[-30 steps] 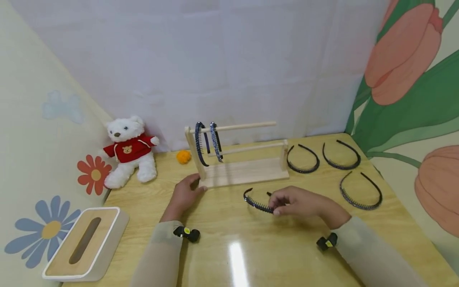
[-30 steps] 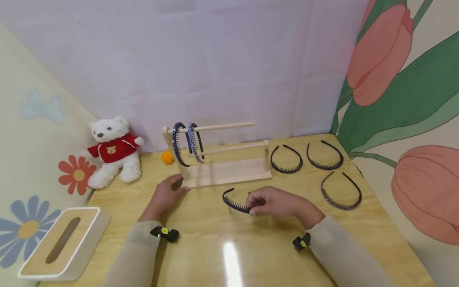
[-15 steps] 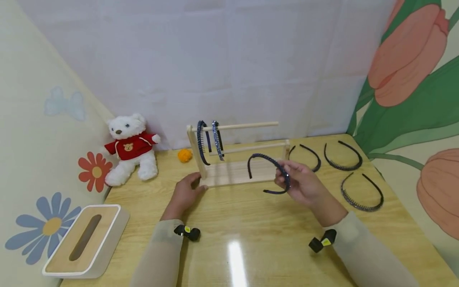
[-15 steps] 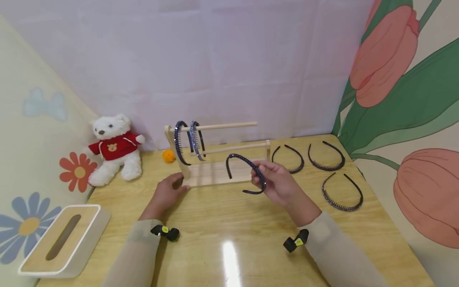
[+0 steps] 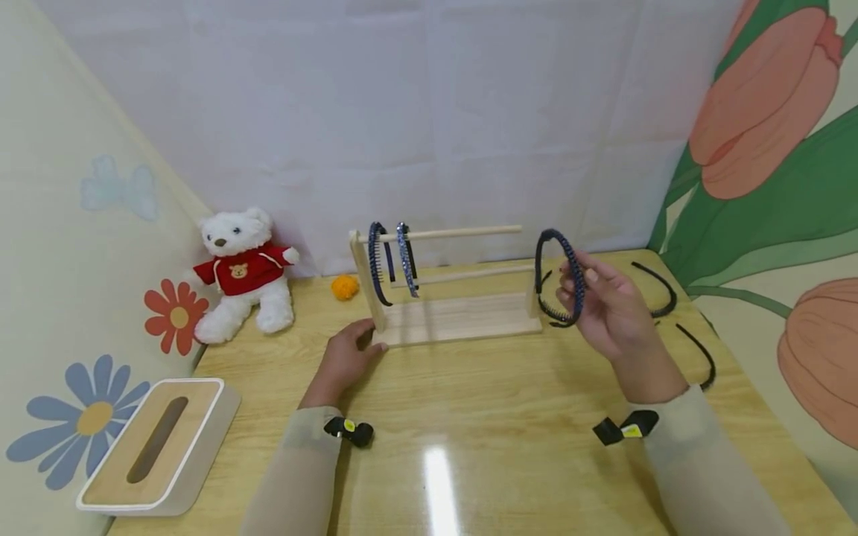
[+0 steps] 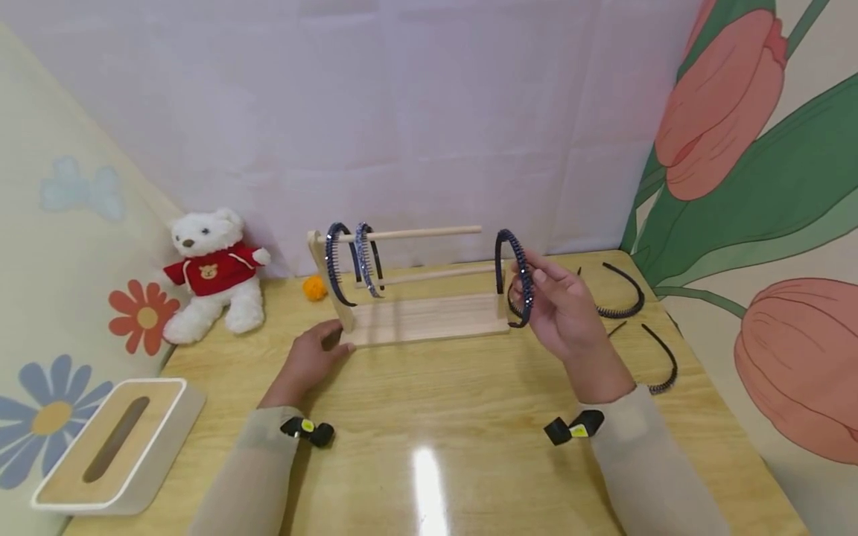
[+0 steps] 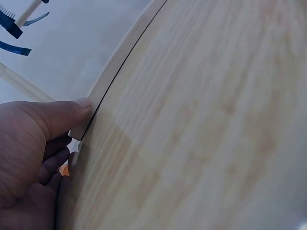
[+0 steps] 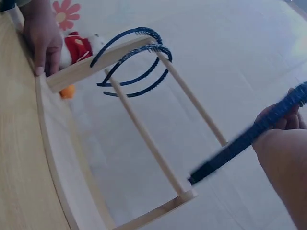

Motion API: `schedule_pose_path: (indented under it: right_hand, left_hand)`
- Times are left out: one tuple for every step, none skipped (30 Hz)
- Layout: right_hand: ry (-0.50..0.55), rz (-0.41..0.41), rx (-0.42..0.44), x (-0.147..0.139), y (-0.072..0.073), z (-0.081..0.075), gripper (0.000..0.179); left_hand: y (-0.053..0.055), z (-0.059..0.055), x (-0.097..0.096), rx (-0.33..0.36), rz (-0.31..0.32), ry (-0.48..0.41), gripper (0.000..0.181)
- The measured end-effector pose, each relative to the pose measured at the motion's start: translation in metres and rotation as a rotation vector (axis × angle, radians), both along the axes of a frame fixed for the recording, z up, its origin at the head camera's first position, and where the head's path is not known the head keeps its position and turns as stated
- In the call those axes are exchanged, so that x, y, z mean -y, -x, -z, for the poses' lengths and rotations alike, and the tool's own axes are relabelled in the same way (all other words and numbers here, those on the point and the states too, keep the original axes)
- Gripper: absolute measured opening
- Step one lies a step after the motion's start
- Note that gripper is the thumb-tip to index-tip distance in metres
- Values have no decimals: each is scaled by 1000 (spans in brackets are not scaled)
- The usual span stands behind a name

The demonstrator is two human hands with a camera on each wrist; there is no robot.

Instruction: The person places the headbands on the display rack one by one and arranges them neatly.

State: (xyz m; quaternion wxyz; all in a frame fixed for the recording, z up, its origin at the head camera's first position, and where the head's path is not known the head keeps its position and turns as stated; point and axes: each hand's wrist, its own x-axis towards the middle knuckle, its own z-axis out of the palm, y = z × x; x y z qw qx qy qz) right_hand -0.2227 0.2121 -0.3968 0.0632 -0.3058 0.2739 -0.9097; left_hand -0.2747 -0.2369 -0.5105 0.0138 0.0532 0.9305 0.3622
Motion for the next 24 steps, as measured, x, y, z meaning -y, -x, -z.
schedule_pose_path:
  right_hand:
    - [-1, 10, -2, 0, 0, -1, 35]
    - [-10, 24, -3, -1, 0, -2, 35]
    - [-23, 39, -2, -1, 0, -2, 34]
    - [-29, 48, 1, -1, 0, -2, 35]
    - [-33, 53, 6, -1, -1, -3, 35]
    - [-33, 57, 9, -2, -1, -3, 36]
    - [-29, 60, 14, -2, -1, -3, 37]
    - [-23, 61, 20, -2, -1, -3, 37]
    - [-13, 57, 22, -2, -1, -3, 38]
    - [-3, 55, 25, -2, -1, -3, 38]
    - [7, 54, 25, -2, -1, -4, 38]
    - [14, 59, 27, -2, -1, -4, 37]
    - [22, 66, 31, -2, 0, -6, 37]
    - [29, 75, 36, -2, 1, -7, 36]
    - [37, 89, 43, -1, 1, -9, 34]
    - [45, 111, 59, 0, 2, -11, 32]
    - [54, 138, 77, 1, 3, -14, 30]
    - [60, 170, 97, 3, 3, -18, 28]
    - [64, 202, 118, 4, 4, -21, 25]
    - [61, 238, 144, 5, 5, -25, 22]
    - [59, 273, 174, 6, 7, -29, 20]
    - [60, 305, 205, 8, 9, -32, 17]
    - [58, 329, 231, 9, 11, -35, 16]
    - [52, 354, 255, 10, 15, -37, 15]
  left_hand:
    - [0, 0, 0, 1, 0, 2, 55]
    - [0, 0, 0, 3, 0, 2, 55]
    - [0, 0, 0, 2, 1, 4, 55]
    - [0, 0, 0, 1, 0, 4, 55]
    - [0, 1, 0, 2, 1, 3, 55]
    - [0, 1, 0, 3, 0, 0, 55]
    - [0, 1, 0, 2, 2, -1, 55]
    - [0, 0, 1, 1, 2, -3, 55]
    - [0, 0, 1, -1, 2, -4, 55]
    - [1, 0, 1, -3, 2, -5, 55]
    - [1, 0, 1, -6, 3, -4, 55]
    - [1, 0, 1, -10, 4, -4, 55]
    - [2, -1, 1, -13, 4, -1, 55]
    - [2, -1, 1, -14, 3, 2, 55]
    - [2, -2, 1, -15, 2, 6, 55]
    - [2, -2, 0, -15, 1, 9, 55]
    - [2, -2, 0, -13, 2, 11, 55]
    - [1, -2, 0, -11, 2, 15, 56]
    - [1, -2, 0, -11, 2, 17, 56]
    - [1, -2, 0, -12, 3, 18, 56]
    - [1, -1, 0, -13, 3, 17, 56]
    - [1, -1, 1, -14, 3, 16, 56]
    - [1, 0, 1, -15, 4, 16, 56]
    - [1, 1, 1, -16, 3, 16, 56]
